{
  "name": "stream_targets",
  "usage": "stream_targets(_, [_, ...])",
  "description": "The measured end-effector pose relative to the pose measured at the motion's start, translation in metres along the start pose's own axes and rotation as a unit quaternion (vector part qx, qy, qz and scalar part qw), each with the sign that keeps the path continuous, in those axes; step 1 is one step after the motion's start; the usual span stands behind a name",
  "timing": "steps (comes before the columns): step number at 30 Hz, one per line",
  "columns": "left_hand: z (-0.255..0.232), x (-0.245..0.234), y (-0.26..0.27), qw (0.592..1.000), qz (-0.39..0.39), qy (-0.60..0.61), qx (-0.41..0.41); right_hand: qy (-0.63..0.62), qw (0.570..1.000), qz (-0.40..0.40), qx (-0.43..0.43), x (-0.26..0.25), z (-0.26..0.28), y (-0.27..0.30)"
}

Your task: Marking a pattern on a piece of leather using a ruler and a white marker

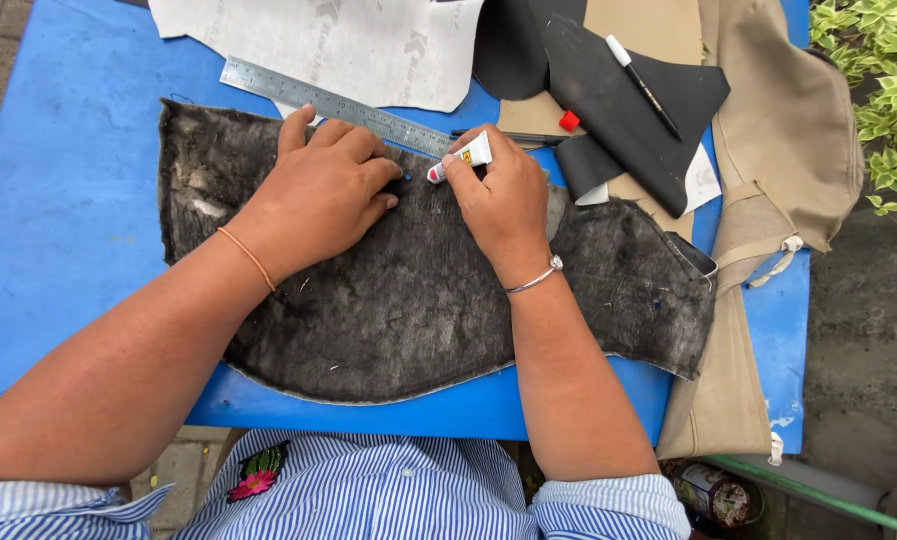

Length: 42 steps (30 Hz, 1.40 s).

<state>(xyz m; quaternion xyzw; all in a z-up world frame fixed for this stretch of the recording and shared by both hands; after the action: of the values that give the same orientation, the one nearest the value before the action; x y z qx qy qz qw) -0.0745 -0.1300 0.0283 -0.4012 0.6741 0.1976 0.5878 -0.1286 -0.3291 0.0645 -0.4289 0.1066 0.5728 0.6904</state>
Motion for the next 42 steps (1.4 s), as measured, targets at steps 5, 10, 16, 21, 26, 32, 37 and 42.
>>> stream_targets(5, [0.009, -0.017, -0.002, 0.999, 0.025, 0.026, 0.0, -0.009, 0.999, 0.029, 0.04, 0.007, 0.015, -0.001])
stream_targets(10, [0.023, -0.013, -0.002, 0.999, 0.032, 0.023, -0.022, -0.096, 0.993, 0.072, -0.012, 0.022, 0.025, 0.001])
stream_targets(16, [0.021, -0.012, -0.002, 1.0, 0.015, 0.015, 0.001, -0.015, 0.999, 0.031, 0.025, 0.013, 0.019, -0.002])
stream_targets(21, [0.02, -0.006, 0.001, 1.0, 0.004, -0.003, 0.006, 0.087, 0.996, -0.02, -0.01, 0.006, 0.005, -0.002])
stream_targets(26, [0.018, -0.008, 0.001, 1.0, 0.011, -0.002, 0.008, 0.11, 0.994, -0.01, -0.002, 0.008, 0.004, -0.003])
stream_targets(32, [0.018, -0.005, 0.001, 1.0, 0.012, -0.016, 0.013, 0.087, 0.996, -0.013, 0.004, 0.005, 0.001, -0.003])
stream_targets(37, [0.018, -0.007, 0.001, 1.0, 0.025, -0.011, 0.013, 0.134, 0.991, 0.007, 0.019, 0.002, -0.006, -0.003])
stream_targets(42, [0.017, -0.004, 0.002, 0.999, 0.021, -0.021, 0.015, 0.131, 0.991, -0.011, 0.016, -0.01, -0.008, -0.002])
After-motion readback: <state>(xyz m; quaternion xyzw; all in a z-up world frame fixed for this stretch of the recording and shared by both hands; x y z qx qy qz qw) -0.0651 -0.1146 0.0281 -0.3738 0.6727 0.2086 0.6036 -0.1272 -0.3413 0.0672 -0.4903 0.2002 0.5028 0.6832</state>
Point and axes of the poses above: each hand's wrist, its own y-axis away from the middle knuckle, its own x-axis out of the palm, z = x × y, the point moved 3 cm from there along -y, towards the middle knuckle, and after that the axes turned 12 degrees about -x, right-handed, at the moved point
